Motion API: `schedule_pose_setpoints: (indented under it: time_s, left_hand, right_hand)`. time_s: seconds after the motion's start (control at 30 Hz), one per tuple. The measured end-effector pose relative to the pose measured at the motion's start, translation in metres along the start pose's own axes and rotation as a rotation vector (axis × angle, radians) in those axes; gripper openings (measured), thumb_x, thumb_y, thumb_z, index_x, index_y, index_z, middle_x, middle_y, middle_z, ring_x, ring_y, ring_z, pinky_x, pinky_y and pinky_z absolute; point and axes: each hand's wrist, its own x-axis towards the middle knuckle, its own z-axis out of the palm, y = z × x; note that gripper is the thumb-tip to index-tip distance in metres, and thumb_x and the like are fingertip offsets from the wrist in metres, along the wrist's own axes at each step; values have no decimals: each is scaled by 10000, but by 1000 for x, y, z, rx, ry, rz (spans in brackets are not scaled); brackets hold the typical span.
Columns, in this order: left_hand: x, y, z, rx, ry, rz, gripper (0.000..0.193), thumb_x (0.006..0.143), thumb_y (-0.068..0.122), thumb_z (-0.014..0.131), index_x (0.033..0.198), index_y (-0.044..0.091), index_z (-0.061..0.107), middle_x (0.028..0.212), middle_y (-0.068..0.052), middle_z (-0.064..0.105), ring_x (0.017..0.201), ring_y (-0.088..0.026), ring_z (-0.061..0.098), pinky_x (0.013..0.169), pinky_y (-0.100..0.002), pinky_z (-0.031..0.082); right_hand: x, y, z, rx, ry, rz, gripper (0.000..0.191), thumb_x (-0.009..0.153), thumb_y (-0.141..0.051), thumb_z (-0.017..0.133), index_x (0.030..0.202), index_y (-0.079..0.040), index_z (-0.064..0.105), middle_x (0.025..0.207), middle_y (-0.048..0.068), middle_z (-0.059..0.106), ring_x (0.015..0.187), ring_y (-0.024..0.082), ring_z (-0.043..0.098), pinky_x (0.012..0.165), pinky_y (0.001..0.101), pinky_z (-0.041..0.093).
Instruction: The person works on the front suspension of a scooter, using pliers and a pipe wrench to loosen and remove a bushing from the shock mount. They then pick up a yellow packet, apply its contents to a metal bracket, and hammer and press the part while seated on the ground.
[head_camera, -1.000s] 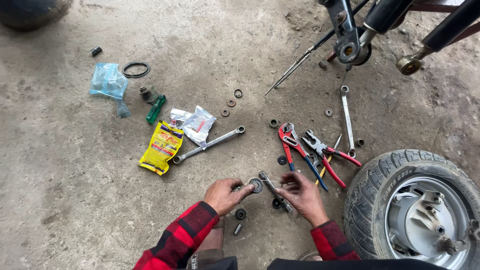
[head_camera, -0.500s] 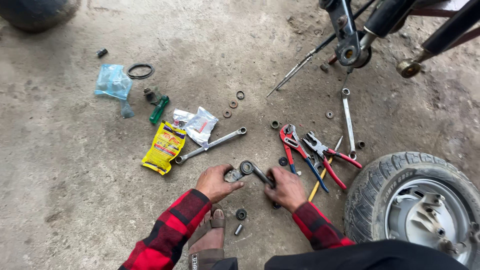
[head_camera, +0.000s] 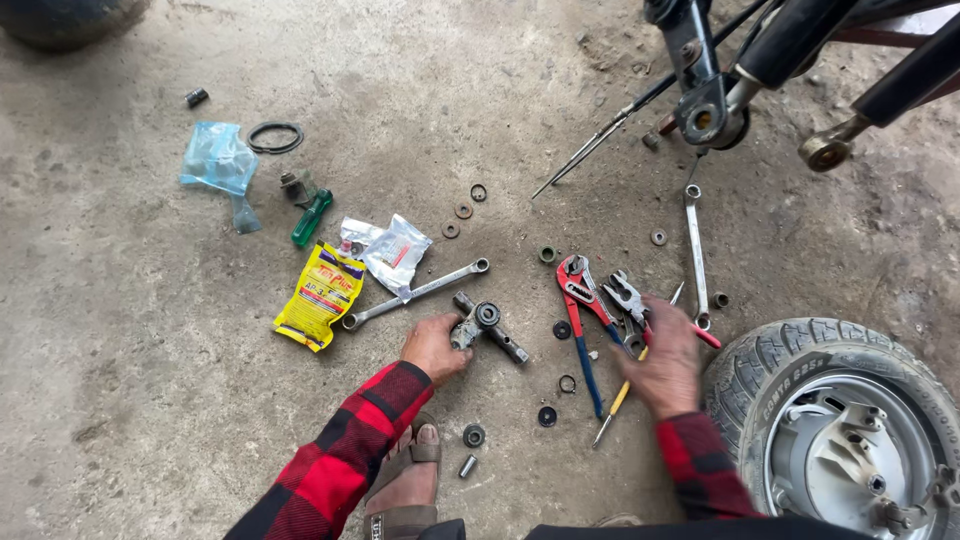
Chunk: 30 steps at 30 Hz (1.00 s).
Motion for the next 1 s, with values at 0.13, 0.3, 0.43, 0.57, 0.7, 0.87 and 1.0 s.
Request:
schedule_pose_setpoints:
  time_s: [0.13, 0.3, 0.43, 0.57, 0.7, 0.87, 1.0]
  left_hand:
    - [-1, -5, 5, 12, 34, 54, 507, 699, 282, 816, 1155, 97, 698, 1093, -198, 708, 1060, -395, 674, 952, -474, 527]
    - [-4, 7, -1, 170, 12, -78, 632, 752, 395, 833, 1230, 82, 562, 1056, -187, 722, 1042, -397, 688, 921, -499, 541]
    - [-15, 19, -8, 195, 112, -38, 565, 767, 422, 832, 1206, 162, 590, 1096, -126, 688, 1011, -381, 676, 874, -517, 542]
    - [-22, 21, -9, 213, 164, 23, 505, 797, 448, 800, 1203, 214, 612, 1102, -87, 629, 996, -369, 658, 810, -527, 543]
    - [-26, 12, -6, 210, 166, 85, 503, 850, 490, 748, 1242, 212, 597, 1083, -99, 617, 1010, -358, 654, 809, -521, 542]
    - [-21, 1, 6, 293, 130, 132, 484, 897, 501, 698, 1199, 146, 567, 1093, -109, 624, 1053, -359, 630, 808, -542, 530]
    - [-13, -9, 13, 299, 115, 141, 515, 900, 520, 697, 1145, 91, 553, 1102, -153, 632, 1051, -384, 633, 852, -524, 540]
  right_hand:
    - [-10, 42, -14, -57, -174, 73, 936, 607, -319, 907, 1430, -106, 513, 1452, 138, 544, 1361, 345, 490, 1151, 453, 390]
    - [11, 63, -13, -200, -343, 8, 944, 587, -250, 878, 1431, -88, 488, 1439, 163, 526, 1314, 368, 507, 1097, 451, 410]
    - [18, 63, -9, -235, -401, 56, 781, 667, -193, 809, 1393, -108, 535, 1296, 141, 594, 1220, 344, 586, 1028, 433, 493]
    - [9, 58, 3, -182, -324, 180, 573, 702, -235, 809, 1224, -84, 631, 1188, 145, 624, 1153, 336, 624, 991, 428, 524]
    - [-13, 51, 8, 598, -259, 384, 540, 791, -186, 687, 1308, -42, 631, 1129, 172, 683, 991, 273, 657, 862, 400, 543]
    - [-55, -11, 42, 1262, -521, 606, 436, 870, -148, 637, 1274, 9, 590, 993, 123, 754, 793, 217, 738, 761, 358, 620]
    - [-67, -77, 69, 1145, -524, 344, 282, 984, -172, 629, 1244, -64, 628, 893, 60, 690, 728, 149, 660, 642, 311, 553]
